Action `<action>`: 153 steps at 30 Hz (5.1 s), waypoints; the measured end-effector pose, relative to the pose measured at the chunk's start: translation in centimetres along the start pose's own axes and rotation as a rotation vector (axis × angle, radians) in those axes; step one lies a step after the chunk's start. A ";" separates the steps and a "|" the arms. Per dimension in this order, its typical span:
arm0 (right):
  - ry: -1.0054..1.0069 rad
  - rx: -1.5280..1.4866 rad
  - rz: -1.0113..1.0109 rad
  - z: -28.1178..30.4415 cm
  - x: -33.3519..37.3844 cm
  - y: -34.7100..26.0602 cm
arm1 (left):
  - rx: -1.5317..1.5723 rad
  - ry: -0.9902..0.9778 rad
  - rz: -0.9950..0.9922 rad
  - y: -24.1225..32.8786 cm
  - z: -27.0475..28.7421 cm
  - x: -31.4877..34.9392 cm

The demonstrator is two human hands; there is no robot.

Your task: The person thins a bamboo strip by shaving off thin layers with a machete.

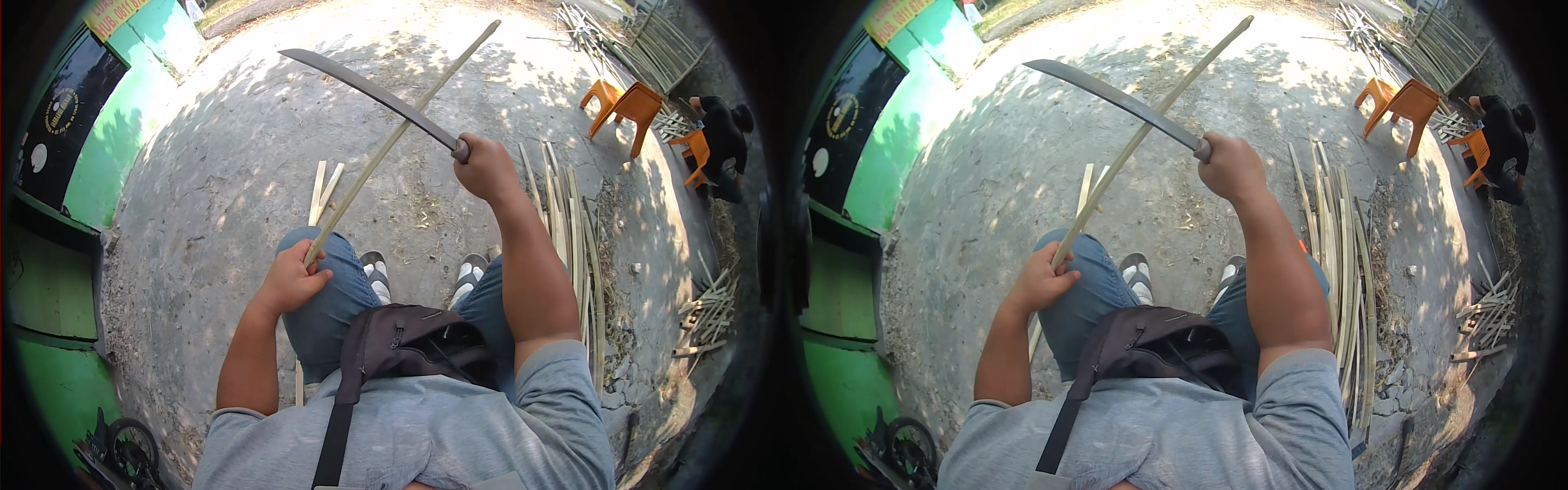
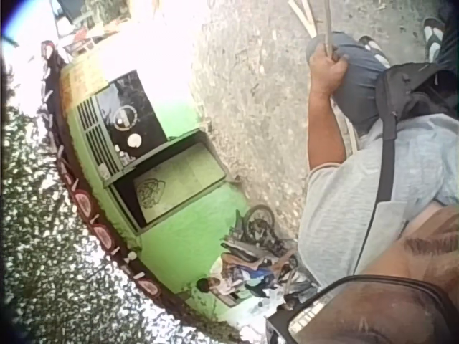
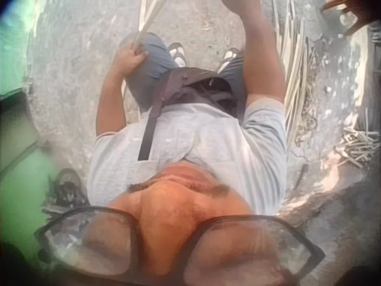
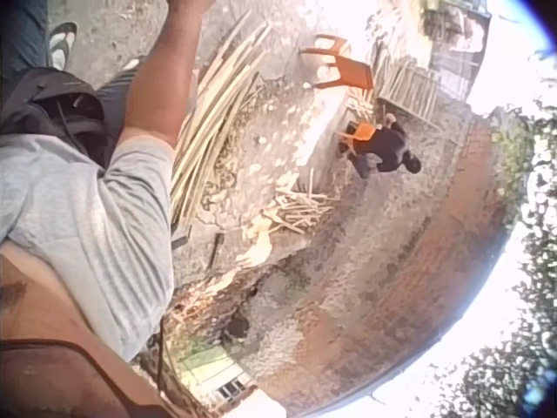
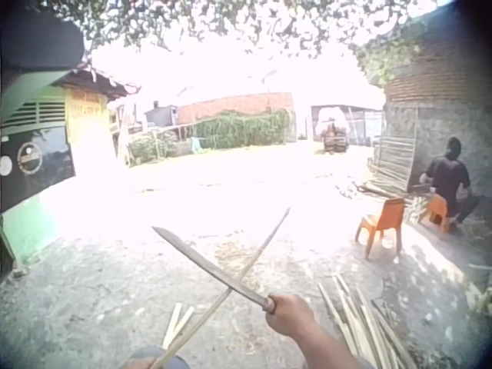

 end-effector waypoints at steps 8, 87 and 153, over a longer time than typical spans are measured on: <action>-0.142 0.134 0.226 -2.5 2.3 -5.5 | 0.017 -0.027 0.001 -0.2 0.2 -0.1; 0.201 -0.415 0.010 1.3 1.1 0.1 | 0.268 -0.142 0.014 -1.3 0.1 -0.4; 0.049 -1.458 0.015 1.7 3.2 -2.9 | 0.416 -0.322 0.046 2.7 -2.5 1.3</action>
Point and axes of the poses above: each hand's wrist, its own x-axis away from the middle knuckle, its own z-axis out of the back of the hand, y = z × x, the point moved 4 cm from there along -x, towards the middle knuckle, and after that the axes turned 9 degrees about -y, right-handed, at the moved point
